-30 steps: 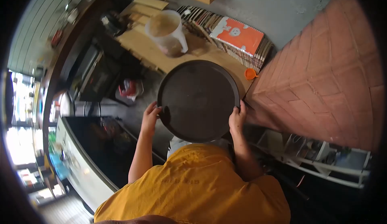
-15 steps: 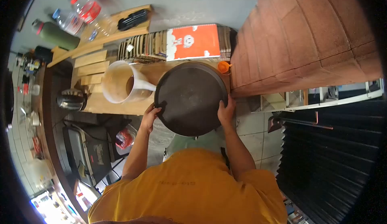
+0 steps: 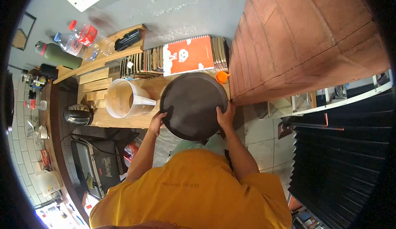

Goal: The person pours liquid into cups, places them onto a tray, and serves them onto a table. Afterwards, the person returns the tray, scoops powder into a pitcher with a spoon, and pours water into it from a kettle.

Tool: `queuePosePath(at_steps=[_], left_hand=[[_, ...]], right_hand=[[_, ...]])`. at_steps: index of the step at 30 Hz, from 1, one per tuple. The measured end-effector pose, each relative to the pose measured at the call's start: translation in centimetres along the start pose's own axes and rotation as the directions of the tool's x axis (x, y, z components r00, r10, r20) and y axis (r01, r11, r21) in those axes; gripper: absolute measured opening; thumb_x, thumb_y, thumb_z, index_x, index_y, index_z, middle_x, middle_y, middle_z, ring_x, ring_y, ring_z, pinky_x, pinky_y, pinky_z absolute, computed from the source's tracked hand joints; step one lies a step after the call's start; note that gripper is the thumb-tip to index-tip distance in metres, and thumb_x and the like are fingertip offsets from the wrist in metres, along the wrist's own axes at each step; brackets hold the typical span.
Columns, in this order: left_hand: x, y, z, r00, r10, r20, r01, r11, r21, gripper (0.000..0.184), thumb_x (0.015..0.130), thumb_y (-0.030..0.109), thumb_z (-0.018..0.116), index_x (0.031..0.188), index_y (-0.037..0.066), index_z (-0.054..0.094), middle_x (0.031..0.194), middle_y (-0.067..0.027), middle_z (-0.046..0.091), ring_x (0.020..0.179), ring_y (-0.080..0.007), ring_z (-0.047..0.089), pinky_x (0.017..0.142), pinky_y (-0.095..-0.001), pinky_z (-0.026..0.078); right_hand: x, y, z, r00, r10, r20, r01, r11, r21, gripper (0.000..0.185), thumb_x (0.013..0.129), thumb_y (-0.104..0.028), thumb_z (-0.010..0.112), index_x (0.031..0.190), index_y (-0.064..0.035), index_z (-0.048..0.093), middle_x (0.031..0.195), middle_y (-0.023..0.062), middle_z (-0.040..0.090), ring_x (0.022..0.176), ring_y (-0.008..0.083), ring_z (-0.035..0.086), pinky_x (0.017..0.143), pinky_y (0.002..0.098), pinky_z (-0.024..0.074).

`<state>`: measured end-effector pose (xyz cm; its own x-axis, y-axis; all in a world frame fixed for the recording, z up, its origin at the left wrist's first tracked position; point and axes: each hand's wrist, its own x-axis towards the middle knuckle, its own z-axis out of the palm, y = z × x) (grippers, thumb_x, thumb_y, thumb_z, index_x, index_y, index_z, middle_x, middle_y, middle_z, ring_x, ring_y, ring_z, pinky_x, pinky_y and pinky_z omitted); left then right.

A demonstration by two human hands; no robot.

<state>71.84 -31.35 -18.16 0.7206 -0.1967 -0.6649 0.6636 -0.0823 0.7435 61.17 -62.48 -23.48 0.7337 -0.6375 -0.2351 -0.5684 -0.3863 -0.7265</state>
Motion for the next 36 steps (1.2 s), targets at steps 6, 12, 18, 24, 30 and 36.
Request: queuePosePath(at_steps=[6,12,18,24,30,36], left_hand=[[-0.2,-1.6,0.2,0.981,-0.014,-0.195,0.016,1.0,0.008,0.064,0.085,0.032,0.06,0.138,0.001,0.042,0.127,-0.0084,0.055,0.114,-0.0218,0.05,0.098,-0.0376,0.036],[-5.8,-1.1,0.8,0.959,-0.008,-0.284,0.015,1.0,0.022,0.059,0.097,0.048,0.036,0.13,0.002,0.052,0.13,-0.0087,0.056,0.115,-0.0239,0.051,0.096,-0.035,0.038],[-17.7,-4.3,0.8,0.864,0.272,-0.424,-0.321,0.946,-0.047,0.061,0.102,0.042,0.022,0.117,-0.001,0.062,0.117,-0.0117,0.064,0.105,-0.0254,0.059,0.093,-0.0364,0.043],[-31.2,-9.7,2.1,0.524,0.078,-0.848,-0.355,0.925,-0.135,0.053,0.102,0.04,0.033,0.12,-0.001,0.061,0.123,-0.008,0.061,0.1,-0.0195,0.06,0.088,-0.0326,0.043],[-40.5,-16.7,3.7,0.121,-0.172,-0.978,-0.526,0.824,-0.21,0.051,0.1,0.041,0.039,0.1,0.001,0.071,0.101,-0.0071,0.068,0.09,-0.0149,0.06,0.081,-0.0277,0.044],[-49.5,-23.2,4.3,-0.205,-0.184,-0.961,-0.405,0.91,-0.087,0.034,0.091,0.028,0.062,0.077,-0.001,0.071,0.088,-0.0054,0.064,0.082,-0.0112,0.057,0.072,-0.0263,0.043]], right_hand=[[0.0,-2.3,-2.7,0.981,0.018,0.193,0.006,0.992,-0.126,0.075,0.082,-0.032,0.065,0.141,-0.0007,0.032,0.138,0.0265,0.033,0.129,0.0419,0.032,0.107,0.0489,0.0283],[-0.4,-7.1,-2.2,0.735,-0.606,0.304,0.593,0.792,0.145,0.029,0.084,-0.021,0.065,0.107,-0.0042,0.062,0.103,0.0172,0.061,0.096,0.0344,0.058,0.084,0.0409,0.0458],[-2.9,-12.6,0.3,0.394,-0.704,0.591,0.631,0.675,0.383,0.02,0.085,-0.019,0.066,0.084,0.001,0.068,0.087,0.015,0.066,0.078,0.0306,0.065,0.069,0.0358,0.0508],[-9.3,-16.8,4.6,0.001,-0.701,0.713,0.617,0.561,0.551,0.015,0.083,-0.015,0.068,0.082,-0.0009,0.07,0.086,0.0099,0.068,0.075,0.0194,0.064,0.065,0.029,0.0477],[-20.1,-20.9,6.3,-0.305,-0.609,0.732,0.557,0.51,0.656,0.024,0.078,-0.014,0.073,0.064,0.0001,0.06,0.084,0.0104,0.068,0.08,0.0239,0.065,0.072,0.0323,0.0486],[-33.4,-20.9,8.1,-0.543,-0.533,0.649,0.548,0.361,0.755,0.022,0.075,-0.015,0.076,0.065,-0.0005,0.062,0.085,0.0087,0.069,0.082,0.0222,0.064,0.077,0.0319,0.048]])
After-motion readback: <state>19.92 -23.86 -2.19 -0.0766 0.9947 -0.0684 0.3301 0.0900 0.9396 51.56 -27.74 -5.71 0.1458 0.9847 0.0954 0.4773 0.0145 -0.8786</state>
